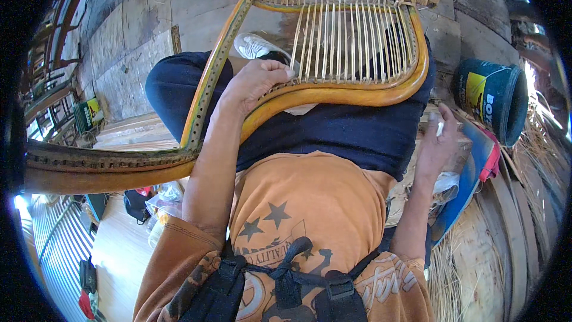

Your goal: Weaving rattan strips into the seat frame of a wooden chair.

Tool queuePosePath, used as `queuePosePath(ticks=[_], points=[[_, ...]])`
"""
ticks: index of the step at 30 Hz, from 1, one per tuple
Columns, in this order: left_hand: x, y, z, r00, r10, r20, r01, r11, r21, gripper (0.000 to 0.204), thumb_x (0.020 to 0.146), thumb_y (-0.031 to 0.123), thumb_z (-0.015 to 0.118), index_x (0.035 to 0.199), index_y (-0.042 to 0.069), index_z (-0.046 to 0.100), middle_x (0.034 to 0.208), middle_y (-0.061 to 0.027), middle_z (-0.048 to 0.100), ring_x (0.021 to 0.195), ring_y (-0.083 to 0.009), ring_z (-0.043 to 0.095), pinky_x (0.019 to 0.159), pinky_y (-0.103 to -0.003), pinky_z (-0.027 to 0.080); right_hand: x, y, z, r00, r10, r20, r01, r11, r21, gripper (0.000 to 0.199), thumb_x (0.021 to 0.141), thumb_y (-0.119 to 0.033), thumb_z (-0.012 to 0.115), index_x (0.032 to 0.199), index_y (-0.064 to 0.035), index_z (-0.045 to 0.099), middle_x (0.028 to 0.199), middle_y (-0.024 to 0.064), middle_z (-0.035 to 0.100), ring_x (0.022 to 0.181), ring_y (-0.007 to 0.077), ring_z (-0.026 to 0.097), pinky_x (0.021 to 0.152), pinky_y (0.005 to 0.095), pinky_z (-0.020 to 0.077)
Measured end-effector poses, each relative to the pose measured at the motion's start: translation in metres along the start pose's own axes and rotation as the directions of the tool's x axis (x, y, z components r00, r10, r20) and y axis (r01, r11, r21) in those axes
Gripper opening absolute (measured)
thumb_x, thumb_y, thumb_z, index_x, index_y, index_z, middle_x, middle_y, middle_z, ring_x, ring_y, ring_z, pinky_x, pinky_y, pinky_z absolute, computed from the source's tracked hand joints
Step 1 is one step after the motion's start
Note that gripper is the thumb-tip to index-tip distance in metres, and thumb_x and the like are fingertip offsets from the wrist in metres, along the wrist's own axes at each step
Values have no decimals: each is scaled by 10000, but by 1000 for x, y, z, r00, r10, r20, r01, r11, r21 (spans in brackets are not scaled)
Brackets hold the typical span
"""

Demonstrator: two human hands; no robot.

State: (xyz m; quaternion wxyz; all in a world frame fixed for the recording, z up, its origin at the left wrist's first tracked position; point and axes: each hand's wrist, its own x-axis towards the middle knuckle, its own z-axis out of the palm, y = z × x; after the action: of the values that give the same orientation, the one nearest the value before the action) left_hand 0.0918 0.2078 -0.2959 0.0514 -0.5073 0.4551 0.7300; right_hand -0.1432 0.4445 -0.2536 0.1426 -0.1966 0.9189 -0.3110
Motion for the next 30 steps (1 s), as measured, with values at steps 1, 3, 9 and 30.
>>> queuePosePath(ticks=[1, 3, 9, 30], points=[[1, 0, 1, 1000, -6, -6, 7, 999, 35, 152, 790, 135, 625, 833, -11, 626, 750, -12, 585, 668, -83, 509, 633, -222, 414, -3, -7, 3, 1000, 5, 25, -5, 1000, -8, 237, 865, -74, 512, 1088, -12, 560, 1077, 106, 579, 1034, 205, 532, 905, 295, 392], [-2, 1, 2, 1000, -13, -17, 14, 998, 63, 155, 791, 136, 619, 830, -14, 625, 741, -10, 579, 664, -82, 505, 624, -223, 411, -9, -29, 12, 987, -147, 63, 144, 989, 39, 222, 855, -57, 524, 1069, -21, 568, 1069, 105, 580, 1023, 209, 536, 891, 293, 399], [2, -3, 1, 995, 93, -48, -86, 988, 128, 177, 746, 133, 595, 775, -36, 641, 657, -34, 578, 591, -102, 486, 559, -252, 409, -28, -83, 40, 811, -490, 320, 459, 872, 170, 165, 824, -40, 563, 986, -29, 590, 942, 117, 606, 877, 237, 587, 785, 302, 452], [10, -13, -8, 994, 67, 86, -72, 996, 60, 144, 801, 124, 604, 877, 8, 642, 799, -27, 612, 729, -91, 528, 684, -231, 424, -24, -118, 122, 527, -758, 385, 785, 608, 122, 177, 667, -71, 664, 833, -81, 605, 901, 49, 533, 877, 243, 509, 767, 373, 427]])
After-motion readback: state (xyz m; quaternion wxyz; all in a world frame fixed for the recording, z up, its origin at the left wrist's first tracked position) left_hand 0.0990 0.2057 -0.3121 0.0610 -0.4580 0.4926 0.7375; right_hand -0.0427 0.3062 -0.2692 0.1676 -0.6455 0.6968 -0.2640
